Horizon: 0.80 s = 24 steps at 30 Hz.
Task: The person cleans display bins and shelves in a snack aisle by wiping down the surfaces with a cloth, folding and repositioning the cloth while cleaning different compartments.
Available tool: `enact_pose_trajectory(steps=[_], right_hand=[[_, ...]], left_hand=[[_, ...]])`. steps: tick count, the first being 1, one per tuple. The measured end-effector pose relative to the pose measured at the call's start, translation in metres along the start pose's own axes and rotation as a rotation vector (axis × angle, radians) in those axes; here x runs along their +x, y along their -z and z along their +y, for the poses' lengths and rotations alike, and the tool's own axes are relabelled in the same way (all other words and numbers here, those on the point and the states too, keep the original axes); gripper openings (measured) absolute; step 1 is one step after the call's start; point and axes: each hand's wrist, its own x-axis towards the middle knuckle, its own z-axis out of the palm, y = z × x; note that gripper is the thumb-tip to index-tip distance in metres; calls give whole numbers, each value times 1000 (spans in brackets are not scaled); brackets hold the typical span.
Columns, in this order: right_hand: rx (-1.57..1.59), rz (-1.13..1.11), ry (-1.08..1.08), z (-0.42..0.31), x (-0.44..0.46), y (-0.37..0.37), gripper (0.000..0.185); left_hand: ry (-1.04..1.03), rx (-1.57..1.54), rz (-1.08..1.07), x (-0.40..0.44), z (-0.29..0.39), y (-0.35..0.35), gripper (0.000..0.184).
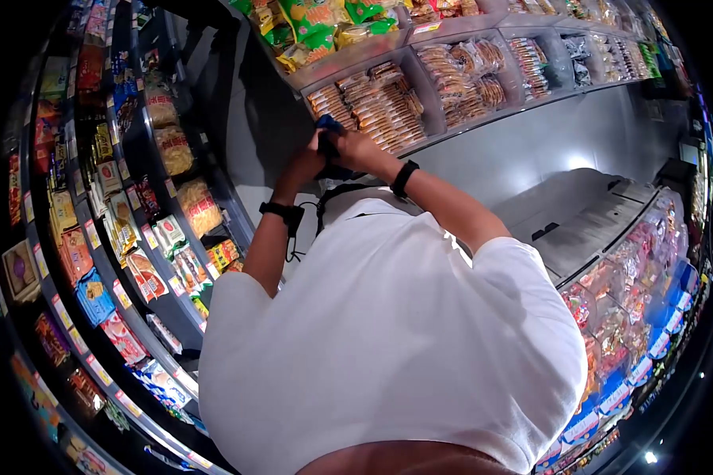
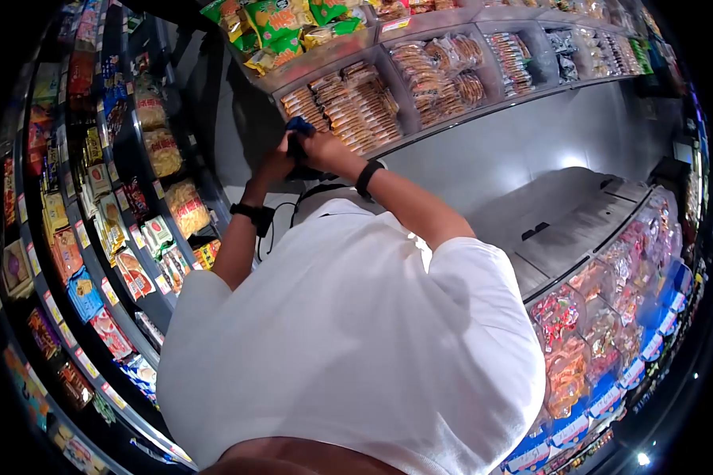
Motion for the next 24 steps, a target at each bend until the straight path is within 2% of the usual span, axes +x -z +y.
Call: enact_pose_trajectory(steps=[2,4,6,9,12,14,15,16,18,19,22,24], right_hand=[[101,-102,71,16,-31,-9,46],[24,-33,289,31,-61,-15,31],[-81,-136,344,29,-82,-7,27],[-54,-157,317,37,-94,-5,24],[-51,-207,263,52,-98,10,28],[35,28,221,64,-106,22,20],[73,17,223,72,-109,32,24],[62,22,220,79,-113,37,24],[47,-39,8,92,-120,46,36],[39,-74,-105,97,-125,50,42],[-14,-90,-277,117,-135,63,43],[-60,-1,-314,126,-139,73,40]], left_hand=[[-255,113,125,-18,-19,-39,54],[-139,93,72,-38,-15,-77,59],[33,18,26,-61,7,-101,64],[237,146,-72,-70,47,-96,60],[236,209,-102,-58,66,-93,62],[132,172,26,-50,68,-109,61],[-15,174,125,-42,59,-125,63],[-27,172,127,-33,60,-135,63],[-45,-52,87,-14,67,-153,68],[-69,1,106,-2,70,-157,69],[-145,96,106,16,97,-168,66],[-307,103,252,33,98,-194,58]])
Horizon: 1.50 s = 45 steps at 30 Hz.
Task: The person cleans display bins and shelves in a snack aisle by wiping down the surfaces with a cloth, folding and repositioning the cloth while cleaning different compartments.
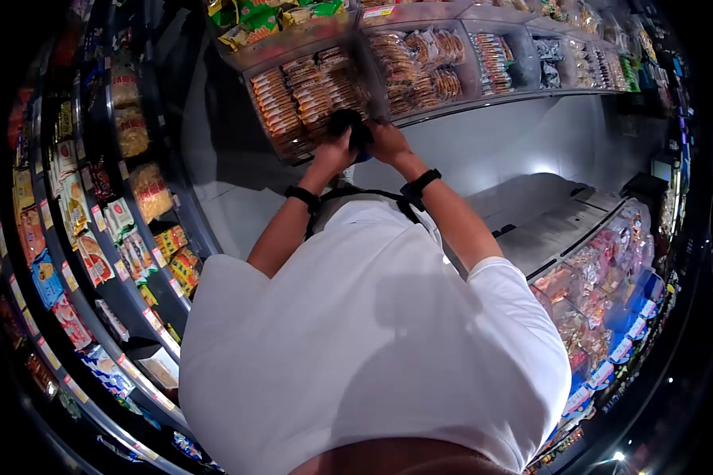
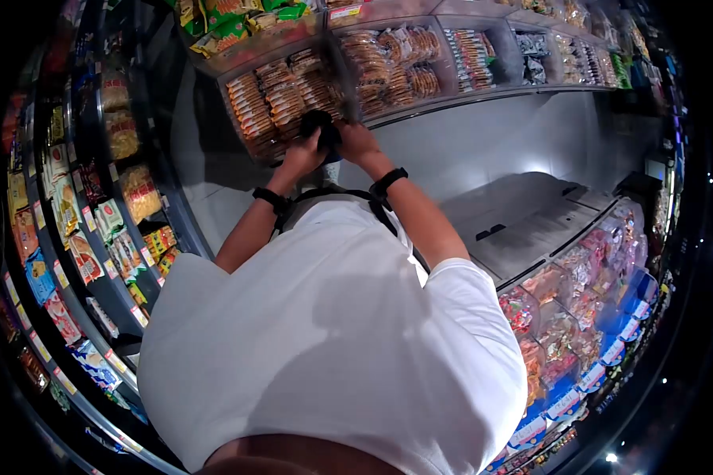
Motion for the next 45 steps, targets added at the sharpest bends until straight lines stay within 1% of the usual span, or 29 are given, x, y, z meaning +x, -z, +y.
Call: enact_pose_trajectory(steps=[2,4,5,8,10,12,13,14,16,17,20,21,22,24,25,26,28,29,31,32,34,35,36,38,40,41,43,44,45], right_hand=[[16,-23,-46,2,-2,11,39],[20,2,-8,1,0,4,40],[54,-44,-14,-1,3,0,38],[-49,-105,26,-13,11,-19,45],[-68,-185,37,-26,12,-18,53],[-56,-268,199,-24,21,-21,54],[-73,-326,262,-21,24,-15,54],[-70,-395,260,-19,27,-7,54],[-47,-460,400,0,40,2,54],[17,-522,415,9,47,7,55],[-56,-698,475,18,64,46,56],[-69,-741,460,3,66,79,51],[-53,-738,459,5,69,79,51],[-24,-564,450,15,92,78,60],[-66,-438,476,16,105,67,59],[-27,-406,444,21,119,61,57],[-345,-196,701,28,151,35,49],[-501,-57,805,32,167,22,45],[-499,77,825,16,187,26,41],[-480,138,809,17,199,8,43],[-437,258,775,13,221,-19,49],[-329,189,485,5,221,-27,54],[-367,216,431,0,219,-23,54],[-504,300,456,0,211,-17,55],[-483,299,487,11,213,-26,52],[-323,186,429,6,211,-17,44],[-409,212,489,44,225,-51,41],[-392,199,485,39,221,-45,39],[-376,187,480,33,217,-37,38]], left_hand=[[-47,-45,106,6,0,-16,57],[-40,-12,88,4,3,-6,57],[106,-41,-37,0,3,1,59],[245,-185,-175,-14,-1,30,63],[231,-228,-163,-31,-14,32,65],[79,-129,-24,-42,-23,30,64],[223,-174,-155,-44,-23,31,65],[101,-60,-39,-46,-20,32,66],[327,-81,-221,-31,8,44,65],[239,-53,-82,-28,8,33,60],[105,84,0,2,15,12,53],[-53,224,228,14,30,17,43],[-54,232,214,21,41,23,43],[54,196,12,38,59,35,36],[221,88,15,34,65,42,35],[232,85,17,26,65,47,35],[563,95,-13,3,56,59,42],[575,97,-15,-9,56,63,42],[794,-125,240,-31,47,70,45],[568,203,424,-46,33,71,45],[705,172,468,-67,8,78,44],[704,189,552,-76,-9,82,44],[708,200,632,-85,-26,85,44],[727,45,732,-93,-67,89,47],[766,-134,825,-72,-60,107,53],[707,-215,729,-63,-65,116,53],[703,-240,730,-38,-55,116,50],[611,-338,626,-23,-31,132,47],[505,-241,604,-18,-30,127,47]])
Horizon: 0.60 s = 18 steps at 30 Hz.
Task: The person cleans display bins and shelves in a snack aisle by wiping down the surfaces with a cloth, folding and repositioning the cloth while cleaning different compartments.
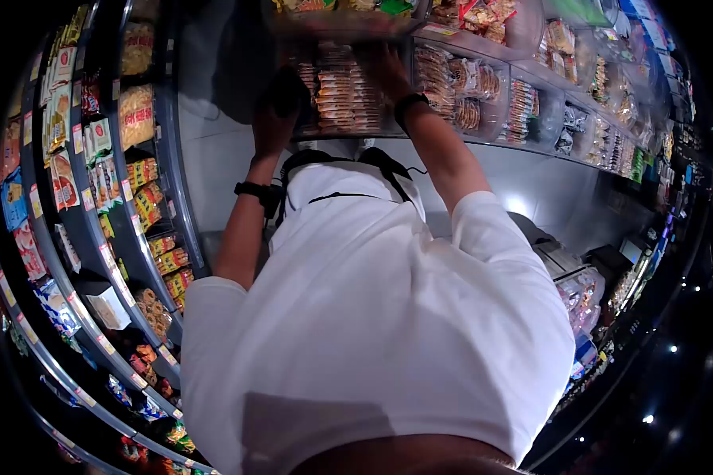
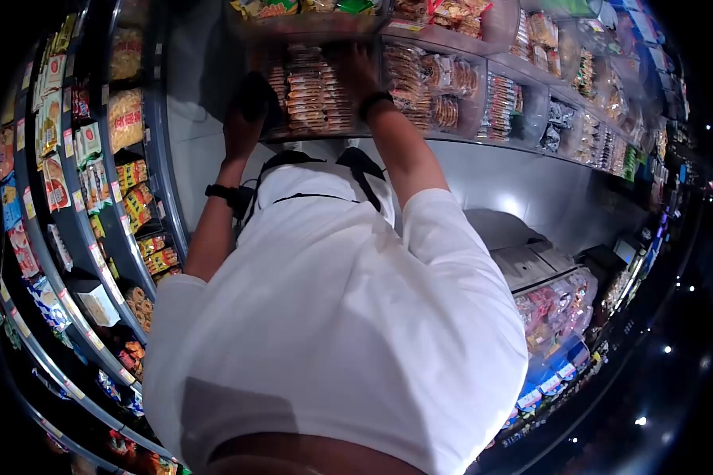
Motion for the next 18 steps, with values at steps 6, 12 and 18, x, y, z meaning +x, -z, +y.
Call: enact_pose_trajectory(steps=[6,12,18], right_hand=[[127,-375,-169,-37,12,71,46],[52,-354,-212,-51,-37,86,51],[5,-397,-267,-61,-82,64,43]], left_hand=[[-146,127,-73,0,-20,12,55],[-47,-71,-174,34,-74,-9,62],[-260,109,107,99,-73,-42,64]])
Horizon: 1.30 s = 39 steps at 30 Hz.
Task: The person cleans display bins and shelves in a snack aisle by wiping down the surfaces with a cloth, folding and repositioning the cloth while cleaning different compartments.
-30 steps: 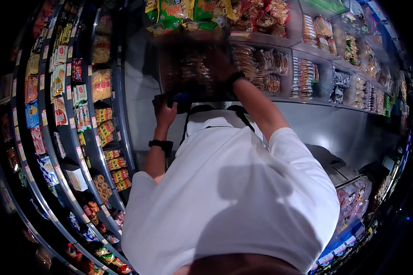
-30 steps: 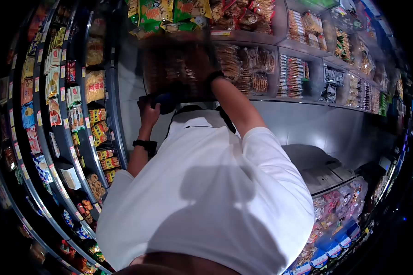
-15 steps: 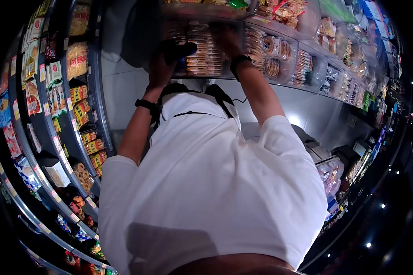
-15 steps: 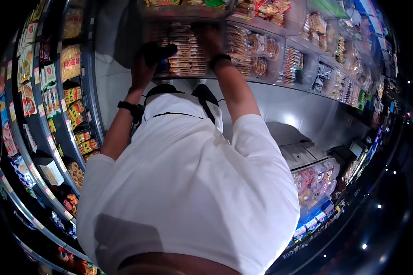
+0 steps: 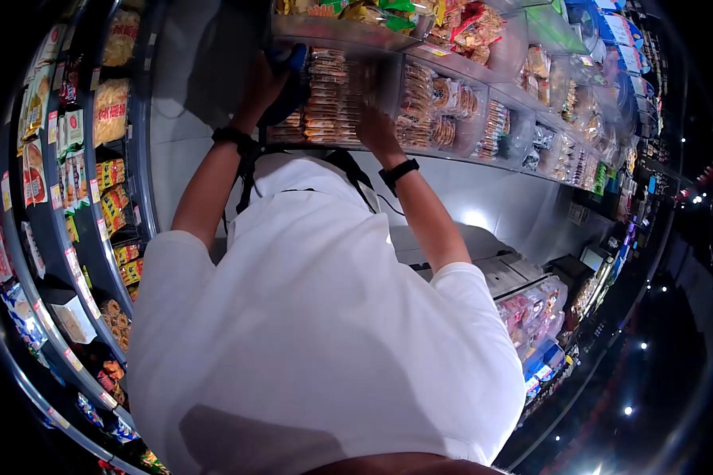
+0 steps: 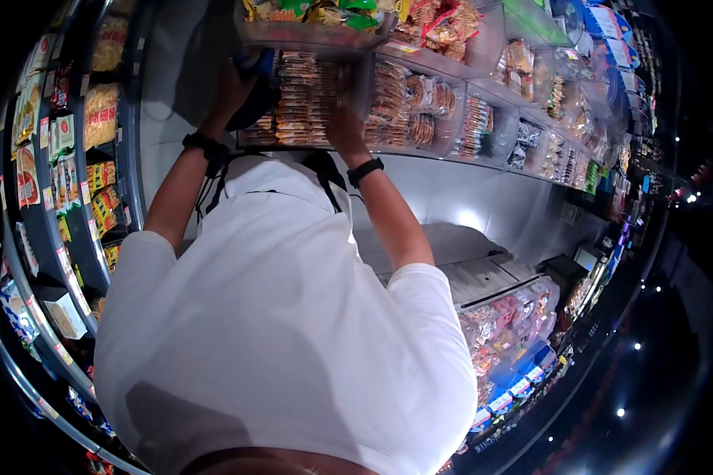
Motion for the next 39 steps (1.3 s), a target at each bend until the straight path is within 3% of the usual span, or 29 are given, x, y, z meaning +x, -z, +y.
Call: enact_pose_trajectory(steps=[1,4,9,12,14,17,19,23,27,29,30,31,34,37,39], right_hand=[[-1,-8,-36,-2,0,1,33],[-66,-5,-28,-1,0,4,20],[-38,-29,-40,6,3,-6,21],[0,-70,16,10,4,-5,20],[-39,-82,-20,-3,-2,14,22],[-48,108,64,3,-10,-11,27],[-22,-32,-45,1,-7,-9,33],[-24,80,-50,-1,-7,3,42],[232,46,-157,-22,4,39,48],[237,81,-219,-22,11,30,53],[253,71,-162,-19,12,25,64],[259,73,-164,-14,15,12,64],[272,416,10,-12,19,-1,50],[430,212,-72,-5,9,22,41],[387,331,81,2,11,18,49]], left_hand=[[93,12,-69,7,13,8,63],[111,-18,-32,1,19,9,61],[0,80,33,-20,11,5,63],[74,120,6,-35,23,15,63],[40,89,16,-46,26,20,60],[38,38,-2,-54,27,22,59],[29,42,-14,-52,22,19,61],[39,73,-71,-38,14,14,67],[-148,188,149,-14,-13,-22,67],[140,-54,3,6,3,-12,66],[63,-35,57,6,0,-15,64],[59,-31,54,7,5,-11,64],[153,-76,-1,-1,20,0,66],[83,-23,53,-17,13,-7,66],[57,-3,43,-24,2,-13,64]])
